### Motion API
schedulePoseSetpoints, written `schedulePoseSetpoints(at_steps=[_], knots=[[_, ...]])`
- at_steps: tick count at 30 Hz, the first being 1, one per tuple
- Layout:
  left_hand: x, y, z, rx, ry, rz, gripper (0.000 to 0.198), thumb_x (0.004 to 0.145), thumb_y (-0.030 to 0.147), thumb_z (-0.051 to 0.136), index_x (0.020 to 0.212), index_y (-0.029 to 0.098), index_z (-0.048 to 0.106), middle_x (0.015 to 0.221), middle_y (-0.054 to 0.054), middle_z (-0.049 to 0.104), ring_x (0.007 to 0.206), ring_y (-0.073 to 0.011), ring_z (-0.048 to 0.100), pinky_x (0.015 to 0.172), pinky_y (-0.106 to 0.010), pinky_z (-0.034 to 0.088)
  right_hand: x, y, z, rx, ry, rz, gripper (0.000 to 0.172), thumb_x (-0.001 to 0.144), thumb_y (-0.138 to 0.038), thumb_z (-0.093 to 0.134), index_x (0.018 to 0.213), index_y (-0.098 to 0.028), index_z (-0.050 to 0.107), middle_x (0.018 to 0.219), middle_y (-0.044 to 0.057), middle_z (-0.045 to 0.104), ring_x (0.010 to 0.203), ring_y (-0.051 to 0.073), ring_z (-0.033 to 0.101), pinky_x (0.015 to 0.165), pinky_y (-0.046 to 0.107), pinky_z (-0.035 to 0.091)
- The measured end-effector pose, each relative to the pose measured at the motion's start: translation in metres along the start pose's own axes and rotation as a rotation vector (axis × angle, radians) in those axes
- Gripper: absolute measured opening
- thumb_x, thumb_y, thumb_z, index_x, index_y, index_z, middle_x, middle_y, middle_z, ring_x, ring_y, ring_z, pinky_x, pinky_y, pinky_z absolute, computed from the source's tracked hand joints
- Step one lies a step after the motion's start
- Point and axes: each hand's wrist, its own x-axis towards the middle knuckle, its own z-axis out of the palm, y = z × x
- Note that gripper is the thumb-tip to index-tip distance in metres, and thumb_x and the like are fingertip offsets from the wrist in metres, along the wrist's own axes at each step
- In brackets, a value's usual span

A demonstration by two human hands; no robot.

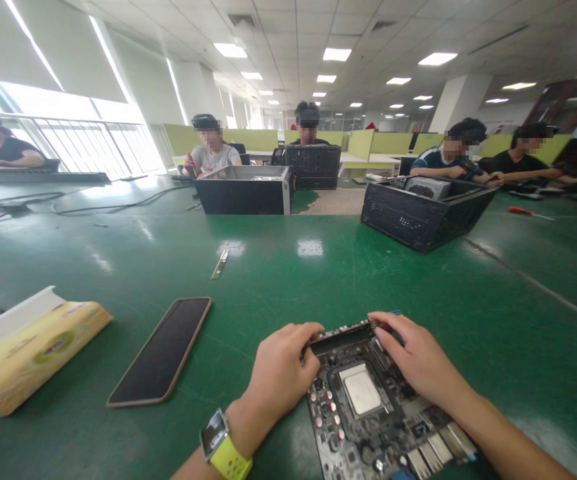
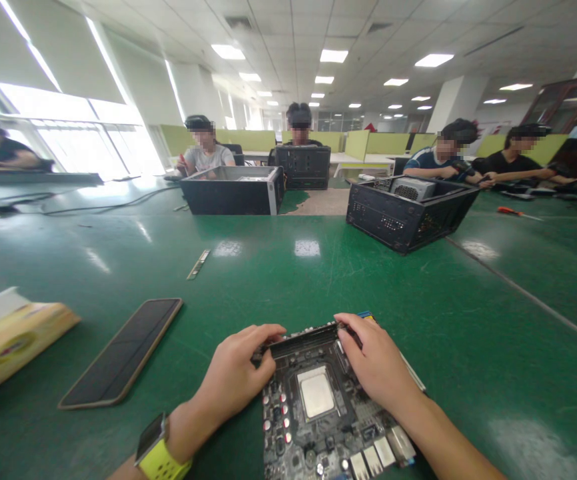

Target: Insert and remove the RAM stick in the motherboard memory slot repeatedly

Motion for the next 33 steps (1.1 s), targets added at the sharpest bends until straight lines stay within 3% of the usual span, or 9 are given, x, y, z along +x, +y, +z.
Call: schedulePoseSetpoints(at_steps=[33], knots=[[0.0006, 0.0051, -0.0009, 0.026, -0.035, -0.012, 0.028, 0.073, 0.012, 0.052, 0.097, 0.021, 0.066, 0.089, -0.003, 0.068, 0.086, -0.0201, 0.06, 0.075, -0.031, 0.048, -0.0009, -0.0022, 0.0, -0.038, -0.016, 0.007, 0.035, 0.088, -0.033, 0.042, 0.116, -0.022, 0.06, 0.113, 0.006, 0.064, 0.107, 0.022, 0.056, 0.096, 0.04, 0.041]])
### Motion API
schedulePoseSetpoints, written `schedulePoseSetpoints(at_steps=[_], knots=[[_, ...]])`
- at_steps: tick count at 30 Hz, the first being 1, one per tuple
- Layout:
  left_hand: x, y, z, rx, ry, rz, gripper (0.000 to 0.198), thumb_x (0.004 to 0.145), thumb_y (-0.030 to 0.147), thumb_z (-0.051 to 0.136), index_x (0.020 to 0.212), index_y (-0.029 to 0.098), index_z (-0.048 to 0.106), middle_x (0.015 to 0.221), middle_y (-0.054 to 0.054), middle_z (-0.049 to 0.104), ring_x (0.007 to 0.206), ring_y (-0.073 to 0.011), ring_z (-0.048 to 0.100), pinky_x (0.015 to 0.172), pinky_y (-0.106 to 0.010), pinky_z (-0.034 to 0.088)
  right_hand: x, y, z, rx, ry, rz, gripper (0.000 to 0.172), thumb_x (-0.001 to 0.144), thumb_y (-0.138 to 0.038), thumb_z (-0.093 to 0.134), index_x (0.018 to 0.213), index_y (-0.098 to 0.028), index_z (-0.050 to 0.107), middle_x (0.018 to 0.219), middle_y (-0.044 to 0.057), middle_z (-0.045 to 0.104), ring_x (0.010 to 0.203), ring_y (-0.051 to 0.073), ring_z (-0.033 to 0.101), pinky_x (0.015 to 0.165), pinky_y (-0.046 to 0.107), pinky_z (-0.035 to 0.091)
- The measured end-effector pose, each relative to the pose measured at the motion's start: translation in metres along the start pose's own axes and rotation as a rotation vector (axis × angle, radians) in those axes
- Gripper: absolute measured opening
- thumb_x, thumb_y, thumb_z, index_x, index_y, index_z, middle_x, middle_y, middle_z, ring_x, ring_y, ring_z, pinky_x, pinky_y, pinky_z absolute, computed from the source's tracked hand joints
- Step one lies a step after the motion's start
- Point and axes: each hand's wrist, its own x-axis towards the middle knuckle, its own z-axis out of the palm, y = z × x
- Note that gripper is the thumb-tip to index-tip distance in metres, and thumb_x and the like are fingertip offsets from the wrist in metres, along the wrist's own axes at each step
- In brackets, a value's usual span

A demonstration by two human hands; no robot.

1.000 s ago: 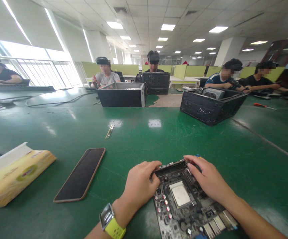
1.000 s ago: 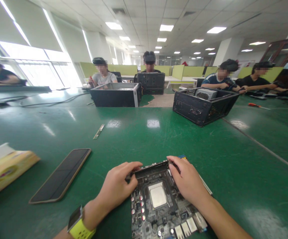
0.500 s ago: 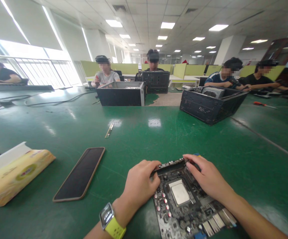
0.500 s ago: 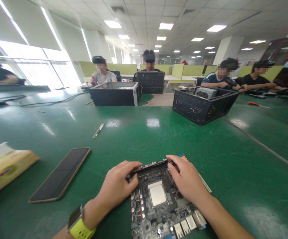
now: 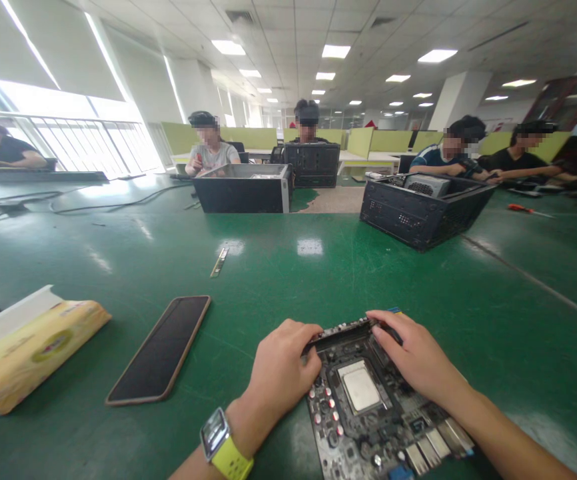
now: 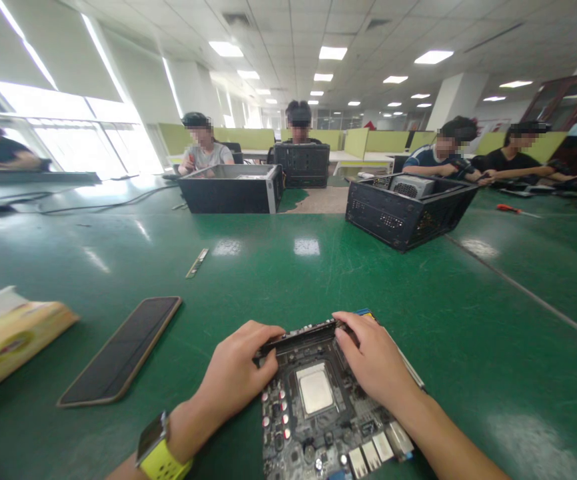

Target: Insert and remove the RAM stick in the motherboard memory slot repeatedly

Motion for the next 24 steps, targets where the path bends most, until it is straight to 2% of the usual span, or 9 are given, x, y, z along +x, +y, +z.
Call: schedulePoseSetpoints(at_steps=[11, 24], knots=[[0.0006, -0.0009, -0.0006, 0.015, -0.007, 0.0, 0.027, 0.074, 0.014, 0.051, 0.096, 0.021, 0.064, 0.09, -0.003, 0.067, 0.086, -0.0206, 0.059, 0.075, -0.031, 0.047, 0.0, -0.0015, -0.0003, 0.013, 0.015, -0.005, 0.033, 0.088, -0.034, 0.043, 0.115, -0.024, 0.06, 0.113, 0.005, 0.065, 0.107, 0.022, 0.056, 0.095, 0.04, 0.041], [0.0014, -0.0098, -0.0011, -0.076, 0.112, -0.045, 0.033, 0.07, 0.009, 0.051, 0.097, 0.022, 0.064, 0.083, 0.0, 0.07, 0.077, -0.0176, 0.064, 0.072, -0.029, 0.047, 0.0063, 0.0024, 0.0009, 0.047, 0.026, -0.015, 0.026, 0.089, -0.032, 0.041, 0.099, -0.024, 0.064, 0.099, 0.003, 0.068, 0.094, 0.021, 0.059, 0.086, 0.036, 0.043]])
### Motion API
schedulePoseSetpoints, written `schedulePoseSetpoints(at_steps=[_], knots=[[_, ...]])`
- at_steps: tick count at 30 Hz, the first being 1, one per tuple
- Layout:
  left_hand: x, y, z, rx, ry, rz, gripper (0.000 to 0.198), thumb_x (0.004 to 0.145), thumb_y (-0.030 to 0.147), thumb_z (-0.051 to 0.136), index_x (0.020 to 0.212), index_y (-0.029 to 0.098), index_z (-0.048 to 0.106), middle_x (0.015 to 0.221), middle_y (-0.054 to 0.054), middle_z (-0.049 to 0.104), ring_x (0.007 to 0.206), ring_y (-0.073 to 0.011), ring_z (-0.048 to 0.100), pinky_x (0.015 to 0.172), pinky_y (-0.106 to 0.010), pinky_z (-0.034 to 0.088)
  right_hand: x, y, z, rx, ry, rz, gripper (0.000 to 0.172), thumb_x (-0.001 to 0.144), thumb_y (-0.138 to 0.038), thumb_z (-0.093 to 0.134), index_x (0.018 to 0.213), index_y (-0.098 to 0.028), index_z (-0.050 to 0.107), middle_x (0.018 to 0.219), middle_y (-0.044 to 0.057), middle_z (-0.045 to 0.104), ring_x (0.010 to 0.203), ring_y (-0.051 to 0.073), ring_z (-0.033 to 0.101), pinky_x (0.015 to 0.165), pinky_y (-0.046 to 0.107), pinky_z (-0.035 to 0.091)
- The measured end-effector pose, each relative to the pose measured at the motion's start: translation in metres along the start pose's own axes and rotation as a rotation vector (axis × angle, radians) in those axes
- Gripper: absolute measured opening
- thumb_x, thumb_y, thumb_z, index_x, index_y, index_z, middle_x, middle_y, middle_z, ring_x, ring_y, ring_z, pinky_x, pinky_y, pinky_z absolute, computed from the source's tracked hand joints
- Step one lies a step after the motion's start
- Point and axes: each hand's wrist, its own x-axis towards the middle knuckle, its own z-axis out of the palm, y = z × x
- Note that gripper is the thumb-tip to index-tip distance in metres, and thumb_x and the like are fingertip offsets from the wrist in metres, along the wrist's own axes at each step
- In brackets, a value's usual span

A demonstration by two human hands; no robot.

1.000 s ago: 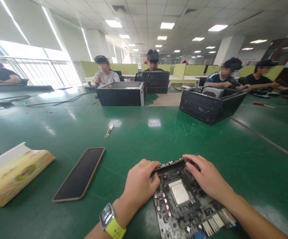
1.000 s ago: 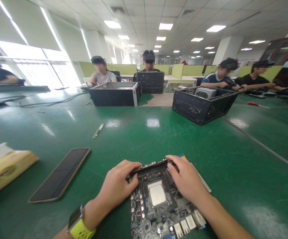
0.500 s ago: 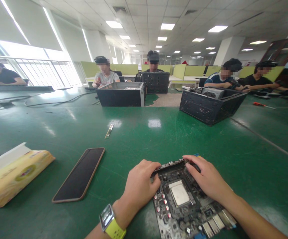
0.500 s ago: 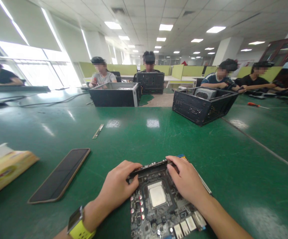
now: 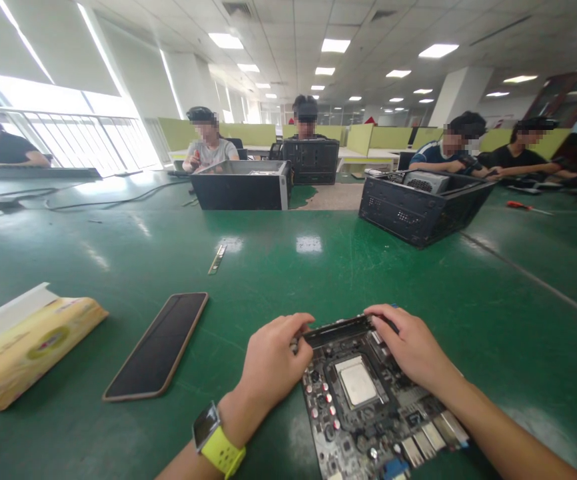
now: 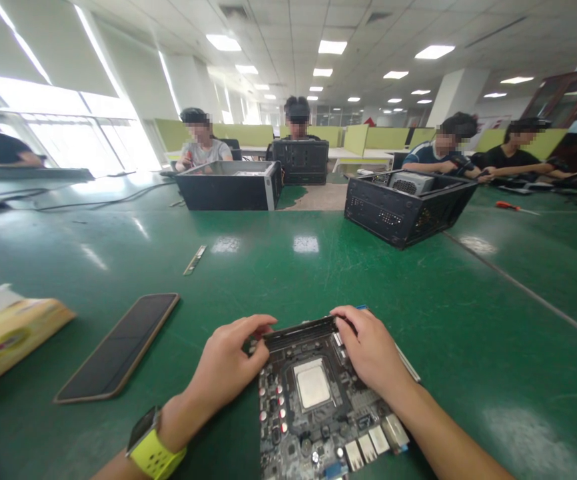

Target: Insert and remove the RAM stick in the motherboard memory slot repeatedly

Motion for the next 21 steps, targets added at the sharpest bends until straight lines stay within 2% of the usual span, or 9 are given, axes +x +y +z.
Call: schedulePoseSetpoints(at_steps=[5, 11, 16, 21], knots=[[0.0044, -0.0066, -0.0069, -0.122, 0.141, -0.039, 0.023, 0.074, 0.01, 0.049, 0.088, 0.02, 0.065, 0.077, 0.001, 0.071, 0.069, -0.0143, 0.064, 0.065, -0.025, 0.046, 0.0033, 0.0009, 0.0011, -0.003, 0.005, -0.014, 0.026, 0.09, -0.032, 0.04, 0.097, -0.023, 0.064, 0.096, 0.002, 0.068, 0.091, 0.02, 0.059, 0.084, 0.035, 0.043], [0.0048, -0.0036, -0.0073, -0.208, 0.034, -0.076, 0.025, 0.069, 0.009, 0.049, 0.085, 0.019, 0.066, 0.077, 0.002, 0.071, 0.068, -0.0138, 0.064, 0.06, -0.023, 0.045, 0.0053, 0.0007, 0.0008, -0.019, 0.004, -0.007, 0.026, 0.09, -0.033, 0.04, 0.096, -0.024, 0.065, 0.096, 0.001, 0.069, 0.09, 0.02, 0.059, 0.083, 0.035, 0.043], [0.0064, -0.0032, -0.0078, -0.259, 0.028, -0.138, 0.023, 0.073, 0.012, 0.047, 0.083, 0.018, 0.066, 0.075, 0.0, 0.072, 0.065, -0.0136, 0.064, 0.058, -0.023, 0.045, 0.0062, 0.0005, 0.0019, -0.038, 0.012, -0.007, 0.028, 0.09, -0.034, 0.04, 0.094, -0.024, 0.066, 0.095, 0.002, 0.07, 0.09, 0.021, 0.06, 0.082, 0.035, 0.043], [0.0064, -0.0043, -0.0076, -0.255, -0.031, -0.114, 0.025, 0.07, 0.009, 0.048, 0.085, 0.018, 0.066, 0.077, 0.0, 0.072, 0.068, -0.0137, 0.065, 0.058, -0.022, 0.046, 0.0057, 0.0008, 0.0018, -0.039, 0.019, -0.008, 0.029, 0.089, -0.034, 0.04, 0.095, -0.024, 0.067, 0.096, 0.002, 0.071, 0.09, 0.021, 0.061, 0.083, 0.036, 0.044]])
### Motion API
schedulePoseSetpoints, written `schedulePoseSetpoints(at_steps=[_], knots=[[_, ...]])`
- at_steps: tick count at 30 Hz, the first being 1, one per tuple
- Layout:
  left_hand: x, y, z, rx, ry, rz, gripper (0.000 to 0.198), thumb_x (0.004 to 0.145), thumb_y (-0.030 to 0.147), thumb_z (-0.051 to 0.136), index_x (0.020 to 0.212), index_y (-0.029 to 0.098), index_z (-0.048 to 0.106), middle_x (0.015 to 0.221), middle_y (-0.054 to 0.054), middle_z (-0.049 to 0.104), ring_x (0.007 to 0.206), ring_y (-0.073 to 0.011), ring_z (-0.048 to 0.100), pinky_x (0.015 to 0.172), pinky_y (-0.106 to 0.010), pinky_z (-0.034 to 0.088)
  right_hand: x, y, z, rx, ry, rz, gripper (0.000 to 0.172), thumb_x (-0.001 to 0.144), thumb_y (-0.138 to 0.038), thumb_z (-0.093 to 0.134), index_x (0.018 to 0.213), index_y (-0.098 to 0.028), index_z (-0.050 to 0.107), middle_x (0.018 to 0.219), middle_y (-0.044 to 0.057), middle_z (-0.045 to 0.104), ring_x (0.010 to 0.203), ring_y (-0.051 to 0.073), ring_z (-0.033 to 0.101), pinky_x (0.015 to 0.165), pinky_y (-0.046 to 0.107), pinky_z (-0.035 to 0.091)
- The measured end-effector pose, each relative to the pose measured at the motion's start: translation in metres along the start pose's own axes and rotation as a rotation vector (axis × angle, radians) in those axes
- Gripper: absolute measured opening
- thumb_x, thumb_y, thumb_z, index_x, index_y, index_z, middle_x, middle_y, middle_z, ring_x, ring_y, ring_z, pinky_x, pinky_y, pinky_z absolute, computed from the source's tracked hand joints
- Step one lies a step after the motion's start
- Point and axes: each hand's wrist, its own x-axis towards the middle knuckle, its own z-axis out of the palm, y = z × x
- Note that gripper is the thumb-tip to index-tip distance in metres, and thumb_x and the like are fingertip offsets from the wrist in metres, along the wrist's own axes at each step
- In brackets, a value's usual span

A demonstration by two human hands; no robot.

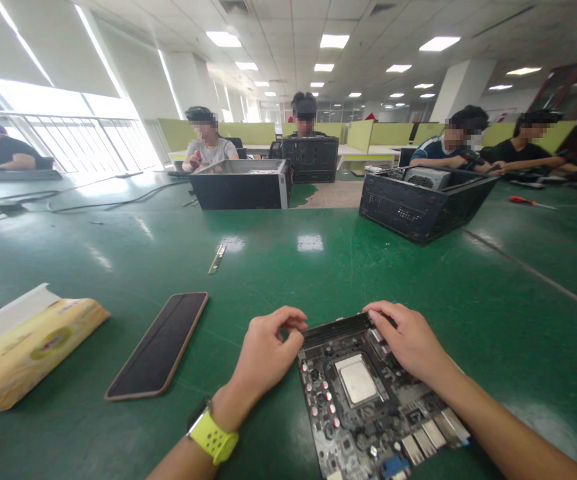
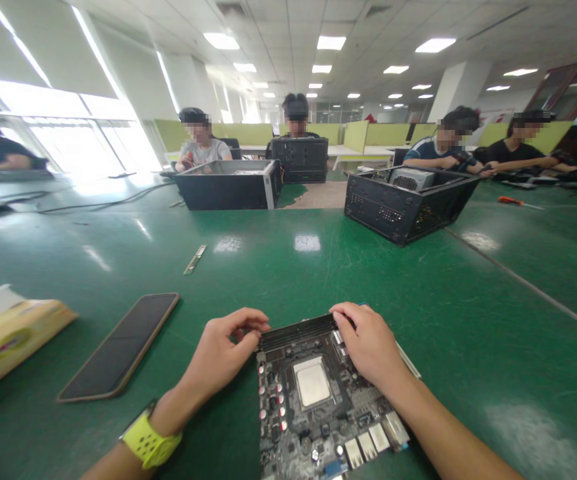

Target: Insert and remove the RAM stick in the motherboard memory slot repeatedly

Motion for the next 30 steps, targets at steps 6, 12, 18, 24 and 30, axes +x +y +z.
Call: schedulePoseSetpoints(at_steps=[6, 12, 18, 24, 30], knots=[[-0.003, 0.0007, 0.002, 0.097, -0.061, 0.058, 0.024, 0.07, 0.011, 0.053, 0.088, 0.02, 0.067, 0.079, 0.001, 0.07, 0.07, -0.0136, 0.063, 0.062, -0.021, 0.047, 0.0005, 0.0015, 0.0, 0.004, 0.01, -0.021, 0.029, 0.089, -0.033, 0.041, 0.095, -0.024, 0.068, 0.097, 0.003, 0.071, 0.09, 0.022, 0.062, 0.082, 0.036, 0.045], [-0.0032, 0.0043, 0.0022, 0.164, -0.072, 0.067, 0.021, 0.071, 0.012, 0.054, 0.085, 0.021, 0.067, 0.079, 0.001, 0.07, 0.071, -0.0147, 0.063, 0.064, -0.022, 0.046, 0.0002, 0.0017, 0.0004, 0.004, 0.015, -0.005, 0.029, 0.089, -0.033, 0.041, 0.095, -0.024, 0.068, 0.096, 0.003, 0.071, 0.09, 0.021, 0.062, 0.082, 0.035, 0.045], [-0.0025, 0.0045, 0.0027, 0.185, -0.066, 0.084, 0.02, 0.072, 0.013, 0.054, 0.085, 0.021, 0.067, 0.08, 0.001, 0.07, 0.072, -0.0153, 0.062, 0.064, -0.023, 0.047, 0.0004, 0.0012, 0.0, -0.002, 0.016, -0.007, 0.028, 0.089, -0.033, 0.042, 0.095, -0.024, 0.068, 0.095, 0.003, 0.071, 0.089, 0.021, 0.062, 0.082, 0.035, 0.046], [-0.0029, 0.0056, 0.0021, 0.171, -0.055, 0.098, 0.023, 0.071, 0.011, 0.053, 0.086, 0.021, 0.068, 0.08, 0.001, 0.071, 0.073, -0.0154, 0.063, 0.064, -0.023, 0.048, -0.0009, 0.0004, -0.001, 0.023, 0.036, -0.016, 0.027, 0.087, -0.032, 0.044, 0.095, -0.024, 0.068, 0.095, 0.003, 0.071, 0.09, 0.021, 0.062, 0.083, 0.037, 0.046], [-0.0021, 0.003, 0.0027, 0.074, 0.018, 0.074, 0.032, 0.067, 0.008, 0.049, 0.091, 0.019, 0.067, 0.078, 0.0, 0.073, 0.067, -0.0136, 0.064, 0.061, -0.023, 0.048, -0.0009, 0.0016, -0.001, 0.081, 0.043, -0.016, 0.028, 0.087, -0.033, 0.043, 0.098, -0.024, 0.067, 0.096, 0.003, 0.07, 0.091, 0.021, 0.062, 0.081, 0.036, 0.046]])
